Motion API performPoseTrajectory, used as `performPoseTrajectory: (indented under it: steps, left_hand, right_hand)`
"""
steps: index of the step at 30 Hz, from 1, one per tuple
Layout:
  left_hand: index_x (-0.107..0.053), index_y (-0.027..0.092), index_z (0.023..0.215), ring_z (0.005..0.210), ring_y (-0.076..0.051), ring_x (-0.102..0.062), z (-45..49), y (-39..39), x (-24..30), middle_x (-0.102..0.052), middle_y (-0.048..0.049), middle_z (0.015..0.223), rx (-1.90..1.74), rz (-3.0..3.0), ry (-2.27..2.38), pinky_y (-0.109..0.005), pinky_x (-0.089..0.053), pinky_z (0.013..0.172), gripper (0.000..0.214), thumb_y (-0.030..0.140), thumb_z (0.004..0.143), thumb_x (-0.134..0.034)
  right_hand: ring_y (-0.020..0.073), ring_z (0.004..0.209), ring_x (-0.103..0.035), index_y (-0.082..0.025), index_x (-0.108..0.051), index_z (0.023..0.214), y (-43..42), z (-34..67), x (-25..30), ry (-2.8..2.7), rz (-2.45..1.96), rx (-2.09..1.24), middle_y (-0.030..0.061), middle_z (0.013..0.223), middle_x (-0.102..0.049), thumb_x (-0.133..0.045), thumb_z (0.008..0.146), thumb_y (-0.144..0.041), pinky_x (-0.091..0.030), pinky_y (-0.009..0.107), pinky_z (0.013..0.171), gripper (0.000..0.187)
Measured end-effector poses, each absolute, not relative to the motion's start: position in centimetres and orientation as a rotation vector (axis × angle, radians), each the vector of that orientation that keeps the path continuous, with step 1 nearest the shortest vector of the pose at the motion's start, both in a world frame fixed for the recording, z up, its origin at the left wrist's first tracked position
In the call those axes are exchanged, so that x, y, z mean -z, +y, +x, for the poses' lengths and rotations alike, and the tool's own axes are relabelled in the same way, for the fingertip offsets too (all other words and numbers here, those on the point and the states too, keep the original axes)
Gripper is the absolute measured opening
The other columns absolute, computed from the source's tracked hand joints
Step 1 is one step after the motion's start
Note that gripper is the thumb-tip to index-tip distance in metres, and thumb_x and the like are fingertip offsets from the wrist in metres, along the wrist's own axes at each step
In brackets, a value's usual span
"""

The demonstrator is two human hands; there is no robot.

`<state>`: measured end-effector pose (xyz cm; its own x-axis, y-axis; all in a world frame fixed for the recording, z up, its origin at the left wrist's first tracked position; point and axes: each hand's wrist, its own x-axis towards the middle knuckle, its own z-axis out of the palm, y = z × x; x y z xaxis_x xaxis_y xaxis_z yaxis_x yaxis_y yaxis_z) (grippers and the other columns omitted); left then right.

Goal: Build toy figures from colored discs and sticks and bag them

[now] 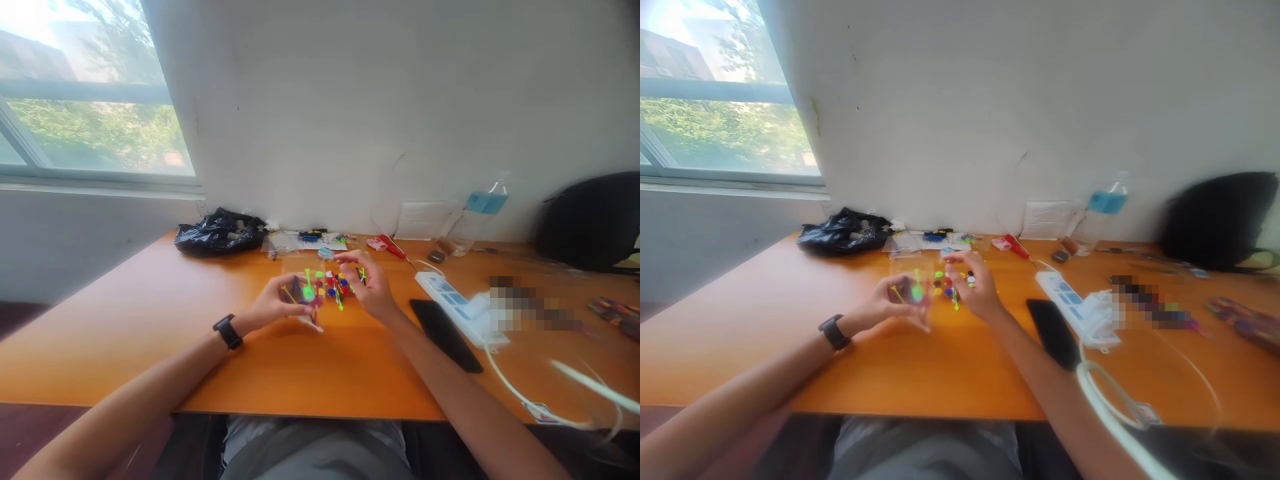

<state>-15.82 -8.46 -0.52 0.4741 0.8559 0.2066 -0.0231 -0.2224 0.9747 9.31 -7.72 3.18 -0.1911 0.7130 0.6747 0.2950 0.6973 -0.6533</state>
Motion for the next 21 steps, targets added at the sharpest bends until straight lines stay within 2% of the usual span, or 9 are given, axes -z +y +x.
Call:
performPoseTrajectory:
  steps: [3,6,9,15,18,21]
  left_hand:
    - [-0.067,0.015,0.123,0.092,-0.023,-0.077,-16.1,-8.1,0.6,-0.078,-0.0094,0.105,-1.003,1.477,0.767,-0.031,-0.061,0.08,0.065,0.032,0.068,-0.097]
    - [-0.069,0.011,0.109,0.086,-0.024,-0.078,-16.0,-7.9,1.1,-0.079,-0.012,0.101,-0.949,1.443,0.706,-0.036,-0.063,0.082,0.051,0.033,0.071,-0.095]
    - [-0.069,0.012,0.105,0.084,-0.024,-0.078,-15.8,-7.6,1.7,-0.08,-0.0116,0.102,-1.052,1.448,0.669,-0.036,-0.063,0.079,0.046,0.034,0.073,-0.094]
    - [-0.075,0.012,0.099,0.086,-0.023,-0.078,-15.6,-7.9,1.7,-0.081,-0.0108,0.096,-0.931,1.593,0.792,-0.03,-0.061,0.078,0.041,0.038,0.074,-0.094]
    - [-0.074,0.013,0.104,0.091,-0.025,-0.079,-15.4,-8.3,1.2,-0.081,-0.0123,0.104,-0.978,1.57,0.769,-0.032,-0.062,0.081,0.043,0.041,0.077,-0.091]
    - [-0.075,0.012,0.104,0.093,-0.027,-0.079,-15.3,-8.2,1.6,-0.081,-0.0133,0.102,-0.846,1.591,0.732,-0.036,-0.062,0.084,0.048,0.042,0.072,-0.094]
  right_hand:
    - [0.0265,0.108,-0.063,-0.028,-0.07,0.114,-7.4,9.6,-3.2,-1.611,-0.827,-0.492,0.0078,0.111,-0.069,-0.05,0.106,-0.052,-0.048,0.043,0.102,0.032]
    - [0.0262,0.104,-0.063,-0.027,-0.07,0.109,-7.3,9.7,-3.1,-1.587,-0.819,-0.555,0.0073,0.104,-0.068,-0.046,0.107,-0.055,-0.048,0.042,0.099,0.037]
    - [0.0268,0.102,-0.063,-0.027,-0.07,0.105,-7.3,9.6,-2.9,-1.605,-0.821,-0.574,0.0075,0.102,-0.067,-0.046,0.106,-0.06,-0.049,0.042,0.097,0.041]
    - [0.025,0.099,-0.064,-0.026,-0.071,0.105,-7.1,9.4,-2.3,-1.634,-0.808,-0.596,0.0064,0.1,-0.068,-0.046,0.106,-0.059,-0.05,0.038,0.092,0.041]
    - [0.0241,0.098,-0.064,-0.025,-0.07,0.108,-7.1,9.2,-1.9,-1.65,-0.806,-0.61,0.006,0.1,-0.068,-0.046,0.107,-0.059,-0.05,0.037,0.091,0.041]
    - [0.0224,0.093,-0.063,-0.026,-0.068,0.113,-7.3,8.9,-1.6,-1.685,-0.861,-0.628,0.0054,0.101,-0.067,-0.051,0.104,-0.059,-0.051,0.037,0.088,0.039]
